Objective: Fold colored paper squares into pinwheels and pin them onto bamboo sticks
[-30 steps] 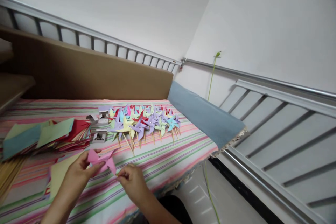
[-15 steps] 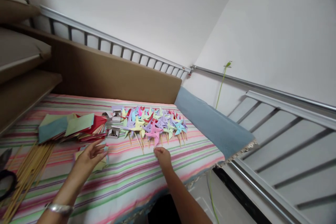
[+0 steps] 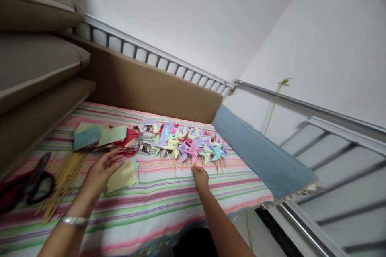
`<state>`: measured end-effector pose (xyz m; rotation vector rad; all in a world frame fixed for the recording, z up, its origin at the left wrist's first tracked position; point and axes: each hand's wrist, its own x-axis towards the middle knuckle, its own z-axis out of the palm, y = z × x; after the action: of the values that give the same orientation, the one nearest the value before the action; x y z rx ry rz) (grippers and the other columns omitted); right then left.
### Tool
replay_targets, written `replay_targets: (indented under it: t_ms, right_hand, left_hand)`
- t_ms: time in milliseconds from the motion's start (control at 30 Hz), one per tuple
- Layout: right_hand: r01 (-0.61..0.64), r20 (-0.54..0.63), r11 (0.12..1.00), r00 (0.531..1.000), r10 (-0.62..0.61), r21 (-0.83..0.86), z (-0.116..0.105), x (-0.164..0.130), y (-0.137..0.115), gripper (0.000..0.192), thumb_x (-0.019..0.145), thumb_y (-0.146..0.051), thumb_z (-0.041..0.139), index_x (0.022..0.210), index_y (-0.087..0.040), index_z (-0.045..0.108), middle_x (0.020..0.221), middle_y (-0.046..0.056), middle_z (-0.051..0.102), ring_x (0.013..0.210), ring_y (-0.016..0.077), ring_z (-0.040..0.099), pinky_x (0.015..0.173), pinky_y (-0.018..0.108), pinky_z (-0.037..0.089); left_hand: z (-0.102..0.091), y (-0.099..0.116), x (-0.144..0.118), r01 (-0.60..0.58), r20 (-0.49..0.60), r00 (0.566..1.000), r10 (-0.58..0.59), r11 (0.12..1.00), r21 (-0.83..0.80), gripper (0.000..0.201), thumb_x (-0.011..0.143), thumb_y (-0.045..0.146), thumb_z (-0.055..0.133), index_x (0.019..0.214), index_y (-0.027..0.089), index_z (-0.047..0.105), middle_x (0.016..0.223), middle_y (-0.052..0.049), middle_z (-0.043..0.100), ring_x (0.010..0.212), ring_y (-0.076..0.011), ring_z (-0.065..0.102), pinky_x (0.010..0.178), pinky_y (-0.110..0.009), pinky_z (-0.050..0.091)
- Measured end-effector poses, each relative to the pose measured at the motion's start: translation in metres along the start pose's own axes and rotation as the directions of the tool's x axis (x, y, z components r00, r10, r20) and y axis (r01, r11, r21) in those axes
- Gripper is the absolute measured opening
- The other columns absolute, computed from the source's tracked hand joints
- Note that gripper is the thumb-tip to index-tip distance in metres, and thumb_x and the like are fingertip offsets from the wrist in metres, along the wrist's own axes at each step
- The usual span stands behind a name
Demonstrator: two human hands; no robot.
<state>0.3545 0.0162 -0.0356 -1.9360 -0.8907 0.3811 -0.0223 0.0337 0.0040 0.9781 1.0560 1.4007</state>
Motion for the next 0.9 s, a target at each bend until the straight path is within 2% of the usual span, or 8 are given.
replay_targets:
  t_ms: [100, 300, 367, 433, 500, 567, 700, 900]
  right_hand:
    - [0.028, -0.022, 1.000, 0.999, -0.028, 0.002, -0.005, -0.012, 0.003, 0.028, 0.067, -0.033, 0.061, 0.083, -0.011, 0.067, 0.075, 0.008, 0.068, 0.075, 0.0232, 0.063, 0.072, 0.033, 0.048]
    - [0.170, -0.008, 0.985, 0.985, -0.170, 0.026, 0.010, -0.060, -0.016, 0.040, 0.068, -0.040, 0.053, 0.094, -0.012, 0.065, 0.089, 0.012, 0.068, 0.084, 0.0255, 0.062, 0.077, 0.035, 0.046]
    - [0.425, 0.121, 0.903, 0.894, -0.430, 0.072, 0.029, -0.077, -0.043, 0.029, 0.074, -0.038, 0.052, 0.084, -0.014, 0.066, 0.086, 0.010, 0.067, 0.082, 0.0229, 0.062, 0.076, 0.033, 0.047]
    - [0.633, 0.251, 0.769, 0.733, -0.633, 0.091, 0.053, -0.091, -0.078, 0.026, 0.081, -0.033, 0.048, 0.084, -0.015, 0.066, 0.082, 0.008, 0.066, 0.079, 0.0195, 0.061, 0.072, 0.031, 0.048]
    - [0.799, 0.351, 0.598, 0.542, -0.763, 0.067, 0.080, -0.098, -0.116, 0.027, 0.087, -0.028, 0.041, 0.088, -0.015, 0.065, 0.085, 0.008, 0.065, 0.082, 0.0182, 0.061, 0.072, 0.030, 0.049]
    - [0.849, 0.410, 0.522, 0.448, -0.795, 0.085, 0.108, -0.100, -0.151, 0.023, 0.087, -0.025, 0.044, 0.091, -0.017, 0.066, 0.092, 0.007, 0.066, 0.090, 0.0175, 0.060, 0.082, 0.031, 0.047]
    - [0.905, 0.542, 0.419, 0.313, -0.780, 0.080, 0.163, -0.095, -0.201, 0.022, 0.084, -0.021, 0.050, 0.098, -0.019, 0.067, 0.111, 0.007, 0.064, 0.107, 0.0180, 0.055, 0.095, 0.031, 0.040]
    - [0.938, 0.695, 0.347, 0.250, -0.674, 0.000, 0.217, -0.086, -0.225, 0.034, 0.075, -0.023, 0.061, 0.108, -0.017, 0.064, 0.123, 0.010, 0.058, 0.114, 0.0211, 0.051, 0.099, 0.031, 0.036]
  left_hand:
    - [-0.013, 0.014, -0.005, -0.042, -0.111, 0.993, 0.030, 0.994, -0.105, 0.051, 0.059, 0.031, 0.075, 0.105, 0.016, 0.059, 0.096, -0.009, 0.069, 0.094, -0.0218, 0.064, 0.079, -0.031, 0.051]
    - [-0.042, 0.030, -0.007, -0.180, -0.411, 0.912, -0.007, 0.892, -0.415, 0.028, 0.060, 0.020, 0.072, 0.086, 0.018, 0.063, 0.077, 0.000, 0.069, 0.073, -0.0114, 0.063, 0.073, -0.025, 0.050]
    - [-0.048, 0.030, -0.008, -0.175, -0.424, 0.904, -0.058, 0.854, -0.490, 0.024, 0.058, 0.016, 0.073, 0.081, 0.019, 0.064, 0.073, 0.002, 0.069, 0.069, -0.0098, 0.063, 0.071, -0.024, 0.050]
    - [-0.051, 0.030, -0.008, -0.171, -0.421, 0.903, -0.080, 0.834, -0.526, 0.022, 0.058, 0.014, 0.072, 0.078, 0.019, 0.064, 0.071, 0.003, 0.068, 0.068, -0.0095, 0.063, 0.071, -0.024, 0.050]
    - [-0.051, 0.030, -0.008, -0.173, -0.424, 0.901, -0.088, 0.826, -0.537, 0.021, 0.058, 0.013, 0.071, 0.077, 0.018, 0.065, 0.070, 0.002, 0.068, 0.068, -0.0098, 0.063, 0.069, -0.023, 0.050]
    - [-0.050, 0.031, -0.008, -0.180, -0.436, 0.896, -0.091, 0.821, -0.541, 0.020, 0.057, 0.013, 0.070, 0.077, 0.017, 0.065, 0.070, 0.000, 0.069, 0.068, -0.0104, 0.063, 0.067, -0.023, 0.051]
    - [-0.047, 0.033, -0.005, -0.189, -0.443, 0.892, -0.090, 0.816, -0.546, 0.020, 0.057, 0.012, 0.070, 0.076, 0.016, 0.066, 0.070, -0.001, 0.069, 0.065, -0.0104, 0.063, 0.064, -0.022, 0.051]
    - [-0.050, 0.035, -0.004, -0.186, -0.418, 0.905, -0.081, 0.808, -0.559, 0.018, 0.059, 0.012, 0.069, 0.077, 0.016, 0.066, 0.071, -0.001, 0.070, 0.066, -0.0111, 0.064, 0.065, -0.023, 0.051]
